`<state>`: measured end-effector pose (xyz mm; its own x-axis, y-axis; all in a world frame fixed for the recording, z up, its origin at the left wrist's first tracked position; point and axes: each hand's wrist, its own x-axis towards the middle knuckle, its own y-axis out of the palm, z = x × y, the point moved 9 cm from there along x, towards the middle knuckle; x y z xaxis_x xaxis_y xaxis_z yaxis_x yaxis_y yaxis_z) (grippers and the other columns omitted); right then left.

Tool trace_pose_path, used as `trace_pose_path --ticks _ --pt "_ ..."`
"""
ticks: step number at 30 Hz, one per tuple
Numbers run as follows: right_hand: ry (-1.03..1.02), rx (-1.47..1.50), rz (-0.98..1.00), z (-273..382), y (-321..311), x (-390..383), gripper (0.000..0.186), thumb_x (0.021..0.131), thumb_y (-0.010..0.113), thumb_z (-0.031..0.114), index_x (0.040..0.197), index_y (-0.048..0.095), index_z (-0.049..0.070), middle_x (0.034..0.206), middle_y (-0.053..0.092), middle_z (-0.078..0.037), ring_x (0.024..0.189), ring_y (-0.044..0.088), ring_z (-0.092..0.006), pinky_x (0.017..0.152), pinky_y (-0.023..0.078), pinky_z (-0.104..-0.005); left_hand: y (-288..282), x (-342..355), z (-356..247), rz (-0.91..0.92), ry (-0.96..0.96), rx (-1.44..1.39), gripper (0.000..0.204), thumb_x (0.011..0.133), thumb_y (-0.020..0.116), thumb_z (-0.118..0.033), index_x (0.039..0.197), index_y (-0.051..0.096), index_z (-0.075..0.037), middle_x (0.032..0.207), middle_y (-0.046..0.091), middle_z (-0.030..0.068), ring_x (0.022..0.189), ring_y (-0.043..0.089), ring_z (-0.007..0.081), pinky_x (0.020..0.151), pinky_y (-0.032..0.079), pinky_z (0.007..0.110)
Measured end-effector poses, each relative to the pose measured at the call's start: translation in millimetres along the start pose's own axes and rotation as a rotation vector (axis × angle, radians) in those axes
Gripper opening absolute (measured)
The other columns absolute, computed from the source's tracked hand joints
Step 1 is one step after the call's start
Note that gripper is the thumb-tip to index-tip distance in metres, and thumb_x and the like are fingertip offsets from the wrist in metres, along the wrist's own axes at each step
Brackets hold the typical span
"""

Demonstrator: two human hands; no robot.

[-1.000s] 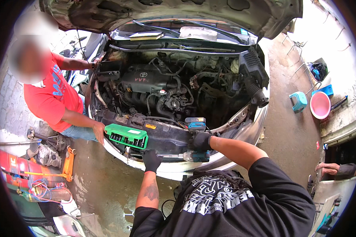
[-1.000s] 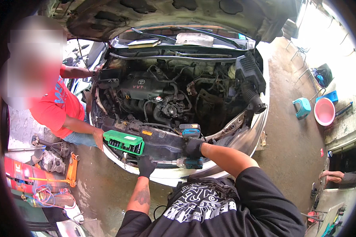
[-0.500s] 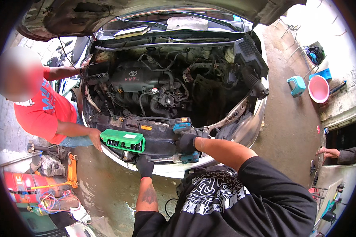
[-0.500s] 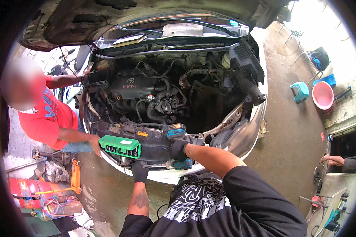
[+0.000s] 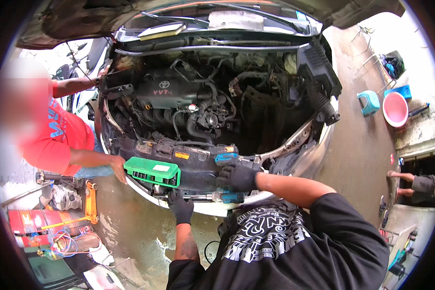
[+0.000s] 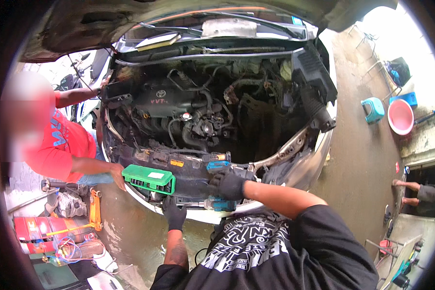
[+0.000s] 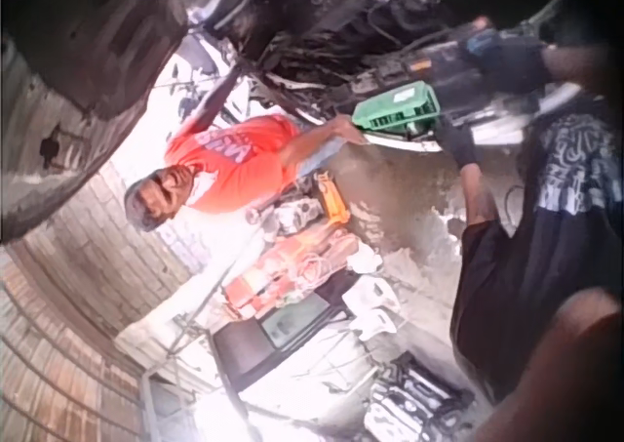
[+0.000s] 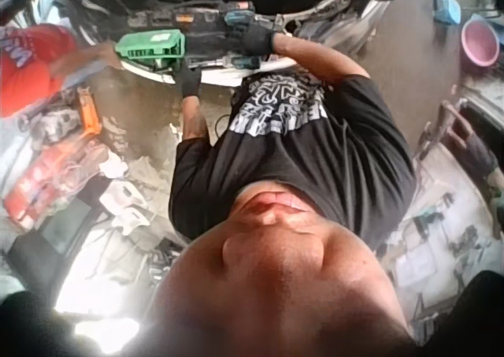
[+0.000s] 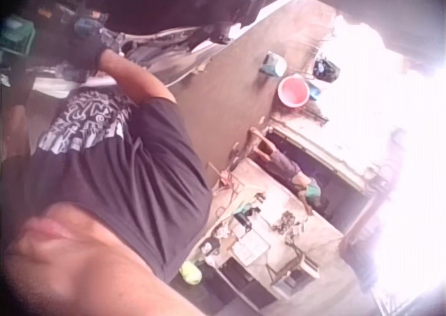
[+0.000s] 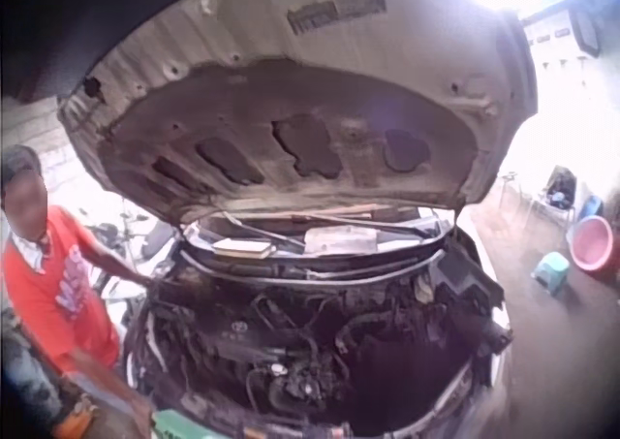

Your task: The person uses a socket wrench and a power drill to loosen and remove bolts from components inside the engine bay of a car.

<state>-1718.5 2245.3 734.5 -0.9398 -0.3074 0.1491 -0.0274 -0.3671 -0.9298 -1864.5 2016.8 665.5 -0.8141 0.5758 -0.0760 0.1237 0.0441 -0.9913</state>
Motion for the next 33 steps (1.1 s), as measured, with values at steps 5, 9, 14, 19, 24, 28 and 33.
trace_pose_path --ticks 5,9,14,19,24,28,33 --pt "0.588 0.132 -0.229 -71.7 -78.8 -115.8 0.057 0.075 0.071 0.012 0.13 0.055 0.006 0.123 0.059 -0.019 0.117 0.054 -0.0396 0.105 0.04 -0.0502 -12.0 -33.8 -15.4 -0.162 0.058 -0.13 0.06 0.083 0.072 -0.029 0.134 0.054 -0.003 0.147 0.044 0.0267 0.138 0.039 0.0451 0.114 0.03 0.059" --pt "0.936 -0.161 -0.155 -112.4 -67.8 -230.3 0.06 0.084 0.07 0.03 0.138 0.054 0.006 0.144 0.053 -0.018 0.142 0.041 -0.0373 0.122 0.02 -0.0539 -48.5 -33.2 -76.6 -0.241 0.162 -0.329 0.042 0.093 0.066 -0.022 0.127 0.057 0.002 0.138 0.053 0.0253 0.131 0.047 0.0437 0.111 0.035 0.056" --pt "0.848 -0.213 -0.247 -101.8 -53.3 -224.9 0.054 0.085 0.068 0.028 0.134 0.059 0.006 0.142 0.055 -0.018 0.141 0.043 -0.0367 0.121 0.023 -0.0552 -46.5 -5.2 -151.2 -0.14 0.368 -0.52 0.052 0.09 0.07 -0.024 0.132 0.054 0.001 0.142 0.05 0.0253 0.132 0.046 0.0437 0.11 0.037 0.054" --pt "0.834 -0.162 -0.313 -105.4 -36.0 -244.7 0.063 0.078 0.069 0.027 0.136 0.057 0.006 0.145 0.052 -0.02 0.142 0.041 -0.0383 0.123 0.021 -0.056 -26.8 10.9 -230.1 0.085 0.564 -0.496 0.066 0.089 0.071 -0.031 0.143 0.047 -0.002 0.147 0.045 0.0248 0.136 0.041 0.0456 0.113 0.034 0.054" --pt "0.831 -0.017 -0.285 -115.4 -33.3 -251.9 0.073 0.074 0.069 0.029 0.14 0.053 0.004 0.148 0.049 -0.02 0.144 0.04 -0.0368 0.124 0.022 -0.0555 23.4 -7.2 -216.6 0.114 0.599 -0.496 0.058 0.094 0.066 -0.027 0.138 0.046 0.006 0.147 0.045 0.0302 0.137 0.041 0.0499 0.115 0.031 0.058" --pt "0.815 -0.15 -0.41 -111.0 -32.4 -256.1 0.068 0.074 0.07 0.028 0.137 0.054 0.007 0.149 0.05 -0.015 0.141 0.044 -0.0338 0.122 0.026 -0.0554 28.4 -7.6 -210.2 0.13 0.513 -0.443 0.063 0.094 0.067 -0.023 0.143 0.041 0.006 0.15 0.042 0.0298 0.14 0.039 0.0472 0.116 0.031 0.056" --pt "0.827 -0.207 -0.52 -96.8 -31.3 -262.4 0.055 0.076 0.07 0.024 0.128 0.059 0.011 0.144 0.054 -0.012 0.139 0.045 -0.0337 0.12 0.03 -0.0546 34.1 -3.1 -204.5 0.121 0.551 -0.5 0.067 0.095 0.068 -0.029 0.145 0.039 0.005 0.147 0.044 0.0298 0.135 0.045 0.0467 0.113 0.037 0.054"
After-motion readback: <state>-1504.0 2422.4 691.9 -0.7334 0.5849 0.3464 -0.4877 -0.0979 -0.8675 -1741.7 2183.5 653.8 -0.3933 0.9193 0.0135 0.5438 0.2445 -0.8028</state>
